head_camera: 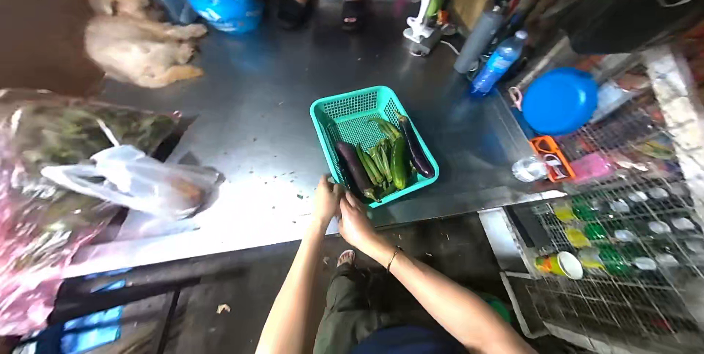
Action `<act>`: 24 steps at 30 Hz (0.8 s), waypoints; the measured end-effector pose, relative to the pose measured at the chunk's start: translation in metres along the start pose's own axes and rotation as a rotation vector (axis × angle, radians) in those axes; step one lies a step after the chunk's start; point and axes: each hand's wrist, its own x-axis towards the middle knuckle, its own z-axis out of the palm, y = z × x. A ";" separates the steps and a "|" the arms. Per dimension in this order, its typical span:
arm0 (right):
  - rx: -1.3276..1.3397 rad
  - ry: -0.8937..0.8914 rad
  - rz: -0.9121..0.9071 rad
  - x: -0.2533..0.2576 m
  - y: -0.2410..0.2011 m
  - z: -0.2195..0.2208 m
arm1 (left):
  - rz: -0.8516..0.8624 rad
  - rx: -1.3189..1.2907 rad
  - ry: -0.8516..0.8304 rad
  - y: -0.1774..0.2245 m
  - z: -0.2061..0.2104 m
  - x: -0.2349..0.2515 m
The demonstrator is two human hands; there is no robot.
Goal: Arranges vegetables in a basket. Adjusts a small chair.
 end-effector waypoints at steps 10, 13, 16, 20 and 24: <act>-0.157 0.251 0.098 0.018 0.048 -0.099 | -0.074 -0.162 0.364 -0.062 -0.062 -0.012; -0.209 0.187 0.197 0.051 0.049 -0.094 | 0.001 0.002 0.400 -0.073 -0.075 -0.008; -0.229 0.219 0.220 0.062 0.042 -0.077 | 0.082 0.218 0.432 -0.039 -0.087 -0.019; -0.107 0.417 0.168 0.060 0.055 -0.067 | 0.187 0.323 0.074 0.048 -0.065 -0.031; 0.010 0.487 0.119 0.054 0.067 -0.069 | 0.025 0.517 -0.358 0.078 -0.007 -0.009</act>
